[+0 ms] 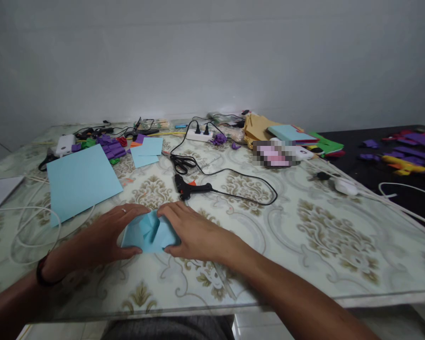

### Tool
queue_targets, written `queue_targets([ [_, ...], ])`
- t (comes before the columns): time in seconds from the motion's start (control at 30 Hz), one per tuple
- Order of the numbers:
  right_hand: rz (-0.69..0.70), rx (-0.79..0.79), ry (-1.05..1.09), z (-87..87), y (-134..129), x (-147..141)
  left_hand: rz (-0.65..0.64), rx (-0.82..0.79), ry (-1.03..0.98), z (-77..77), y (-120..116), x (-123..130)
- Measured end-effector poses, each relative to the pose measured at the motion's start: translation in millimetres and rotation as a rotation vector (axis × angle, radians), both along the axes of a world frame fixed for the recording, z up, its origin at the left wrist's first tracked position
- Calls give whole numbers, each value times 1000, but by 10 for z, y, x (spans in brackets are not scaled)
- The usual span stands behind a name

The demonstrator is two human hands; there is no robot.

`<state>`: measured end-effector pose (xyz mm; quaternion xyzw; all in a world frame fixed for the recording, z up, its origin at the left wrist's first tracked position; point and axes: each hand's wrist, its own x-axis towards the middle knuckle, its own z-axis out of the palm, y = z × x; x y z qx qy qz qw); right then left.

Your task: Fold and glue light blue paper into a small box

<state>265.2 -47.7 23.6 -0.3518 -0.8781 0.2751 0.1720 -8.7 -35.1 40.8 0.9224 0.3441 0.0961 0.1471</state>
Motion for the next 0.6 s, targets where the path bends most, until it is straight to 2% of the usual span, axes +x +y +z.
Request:
queue_targets([
  [0.23,-80,-52,12,45,29,40,55,21,-7,13,0,11],
  [0.43,-80,-71,-17,96,37,44,71,32,12,15,2,20],
  [0.6,-79,-55,-12,94,42,58,95,57,9,-42,19,-19],
])
